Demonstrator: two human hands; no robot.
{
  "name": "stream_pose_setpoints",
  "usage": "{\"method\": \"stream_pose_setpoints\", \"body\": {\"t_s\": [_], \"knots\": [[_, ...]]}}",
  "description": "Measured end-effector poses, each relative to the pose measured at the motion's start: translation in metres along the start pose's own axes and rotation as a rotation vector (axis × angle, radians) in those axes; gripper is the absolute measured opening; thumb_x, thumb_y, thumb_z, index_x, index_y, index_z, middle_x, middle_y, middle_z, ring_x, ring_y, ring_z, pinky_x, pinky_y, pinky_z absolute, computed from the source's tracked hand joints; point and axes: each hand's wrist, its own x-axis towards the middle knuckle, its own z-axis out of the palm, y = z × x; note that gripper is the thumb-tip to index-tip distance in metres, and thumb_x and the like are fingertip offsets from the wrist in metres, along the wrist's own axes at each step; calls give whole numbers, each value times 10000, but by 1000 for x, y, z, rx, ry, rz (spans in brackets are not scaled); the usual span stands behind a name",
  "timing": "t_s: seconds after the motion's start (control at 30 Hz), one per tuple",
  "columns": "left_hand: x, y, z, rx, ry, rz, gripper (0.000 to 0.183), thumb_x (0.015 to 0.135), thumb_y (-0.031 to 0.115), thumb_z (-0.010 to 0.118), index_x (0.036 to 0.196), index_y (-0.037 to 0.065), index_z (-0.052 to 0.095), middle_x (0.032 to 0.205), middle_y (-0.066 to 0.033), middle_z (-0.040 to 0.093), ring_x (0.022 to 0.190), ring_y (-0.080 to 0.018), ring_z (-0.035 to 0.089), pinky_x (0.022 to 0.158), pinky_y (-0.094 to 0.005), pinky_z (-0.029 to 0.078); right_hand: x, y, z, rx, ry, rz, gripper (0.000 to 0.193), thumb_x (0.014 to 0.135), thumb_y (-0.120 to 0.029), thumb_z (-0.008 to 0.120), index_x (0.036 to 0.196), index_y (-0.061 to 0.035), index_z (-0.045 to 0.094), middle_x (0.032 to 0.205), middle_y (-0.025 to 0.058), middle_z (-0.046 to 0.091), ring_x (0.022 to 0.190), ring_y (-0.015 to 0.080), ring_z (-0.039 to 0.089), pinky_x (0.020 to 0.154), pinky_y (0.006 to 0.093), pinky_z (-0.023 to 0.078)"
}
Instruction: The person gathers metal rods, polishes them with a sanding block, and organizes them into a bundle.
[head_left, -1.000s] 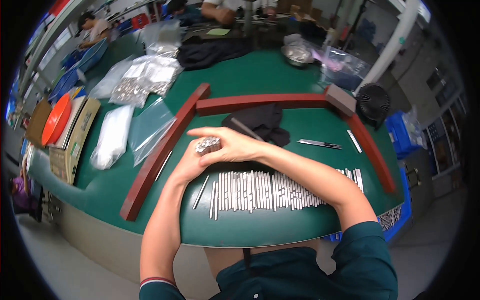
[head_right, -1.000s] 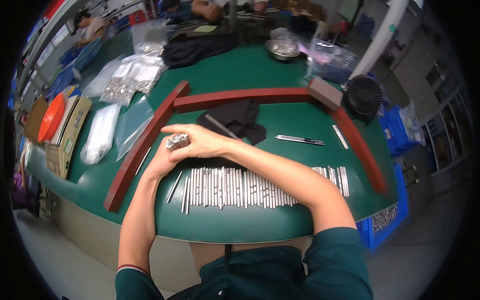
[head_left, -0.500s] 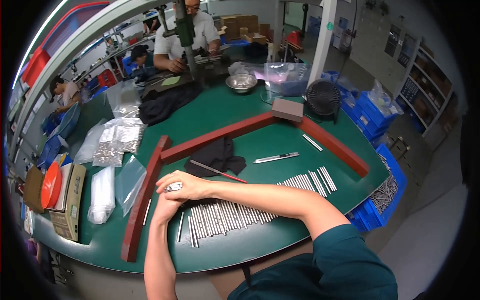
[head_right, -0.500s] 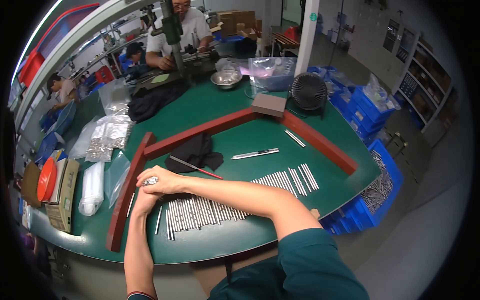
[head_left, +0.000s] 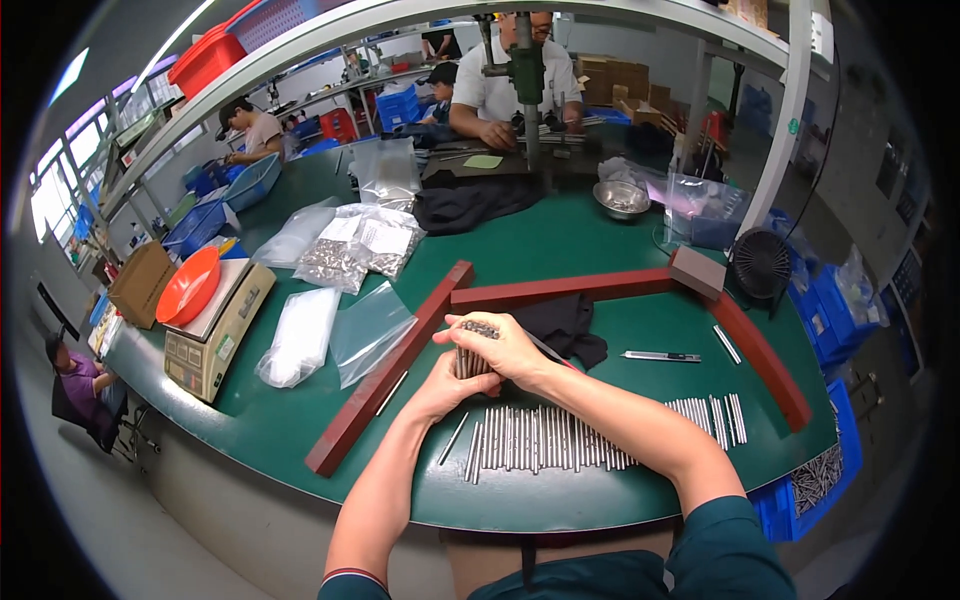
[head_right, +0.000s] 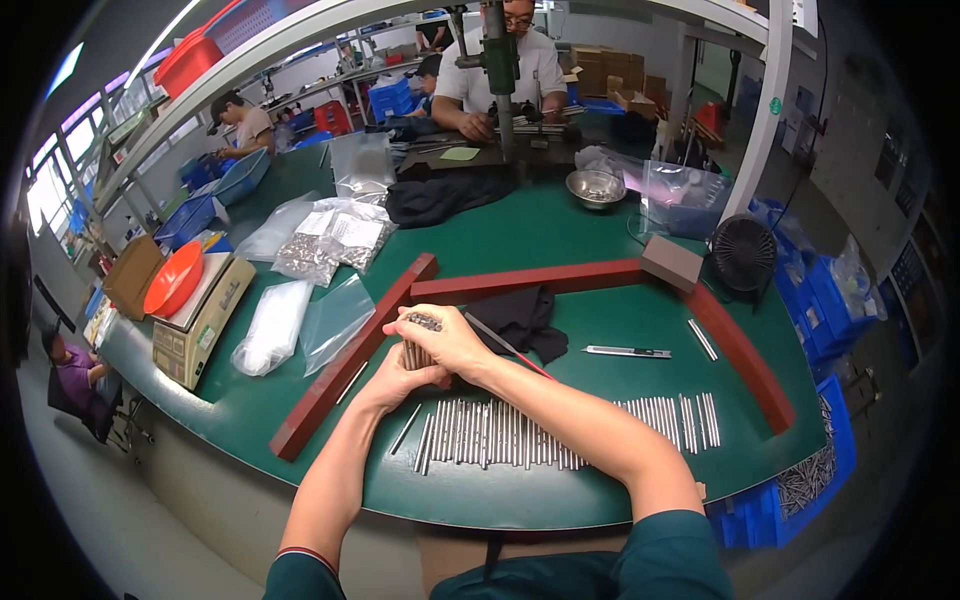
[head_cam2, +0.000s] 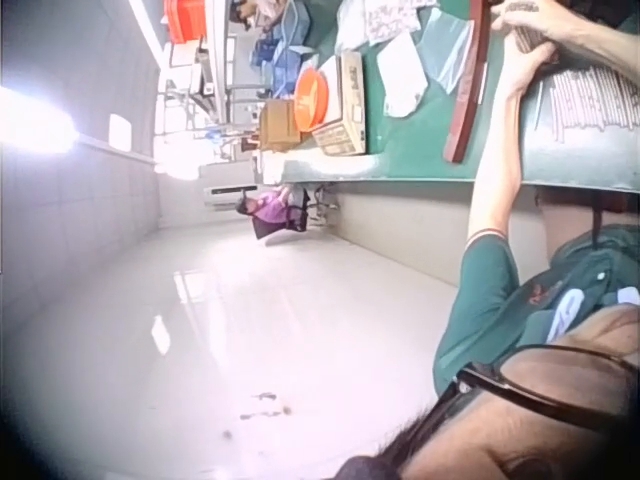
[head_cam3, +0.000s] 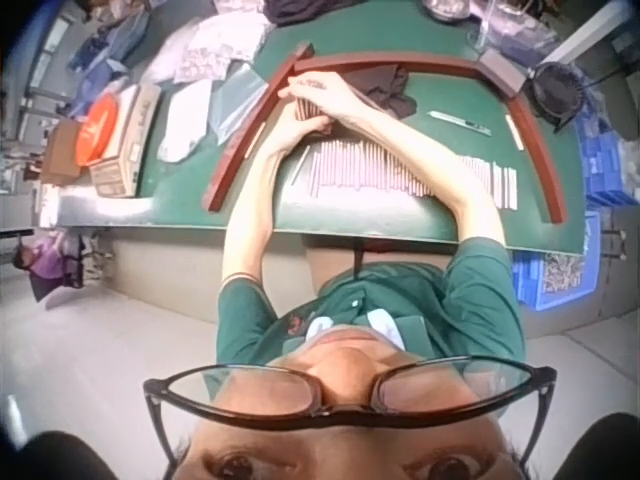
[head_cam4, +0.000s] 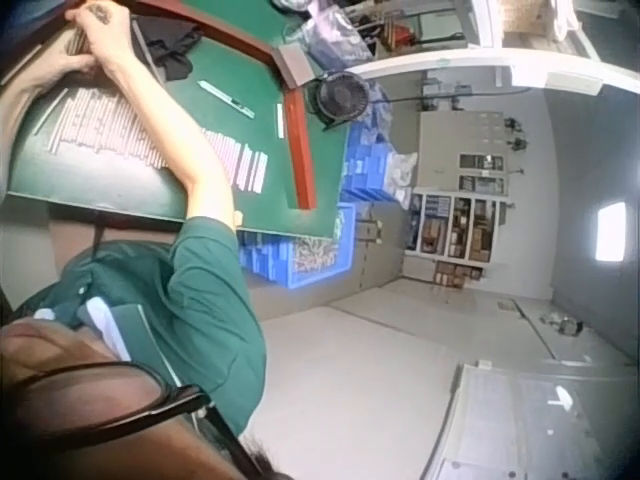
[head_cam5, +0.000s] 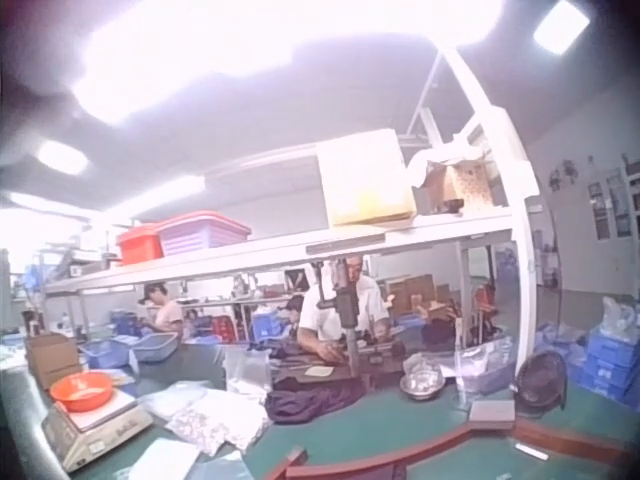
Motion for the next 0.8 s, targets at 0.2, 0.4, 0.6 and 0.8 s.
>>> {"method": "stream_pose_setpoints", "body": {"t_s": [0.2, 0.4, 0.6, 0.8], "knots": [[-7, -16, 3, -1, 319, 238, 362, 671, 32, 642, 996, 38, 482, 881, -16, 535, 853, -127, 531, 717, -249, 436, 4, -1, 23, 82, -87, -53, 169, 784, -145, 563, 832, 17, 566, 780, 75, 619, 708, 103, 564, 661, 233, 449], [-8, -6, 27, -356, 254, 124, 174, 724, 1, 554, 856, 76, 468, 654, 36, 434, 495, -46, 400, 414, -191, 275, -11, 1, 18, 12, -16, -39, 301, 763, -167, 621, 991, 4, 523, 904, 49, 574, 815, 85, 529, 741, 247, 436], [-20, -10, 43, -448, -55, 0, 143, 817, 154, 556, 869, 83, 443, 594, 32, 390, 459, -41, 343, 410, -178, 246, -50, -21, 9, 40, 36, 189, 230, 810, -162, 554, 972, 0, 564, 801, 22, 571, 706, 63, 524, 626, 223, 451], [-19, -16, 54, -567, -220, -124, 125, 854, 154, 509, 818, 76, 418, 616, 18, 385, 454, -32, 277, 389, -180, 214, -69, -16, -12, 129, 48, 285, 265, 794, -189, 574, 980, -1, 586, 786, 53, 604, 677, 86, 557, 617, 219, 463]]}}
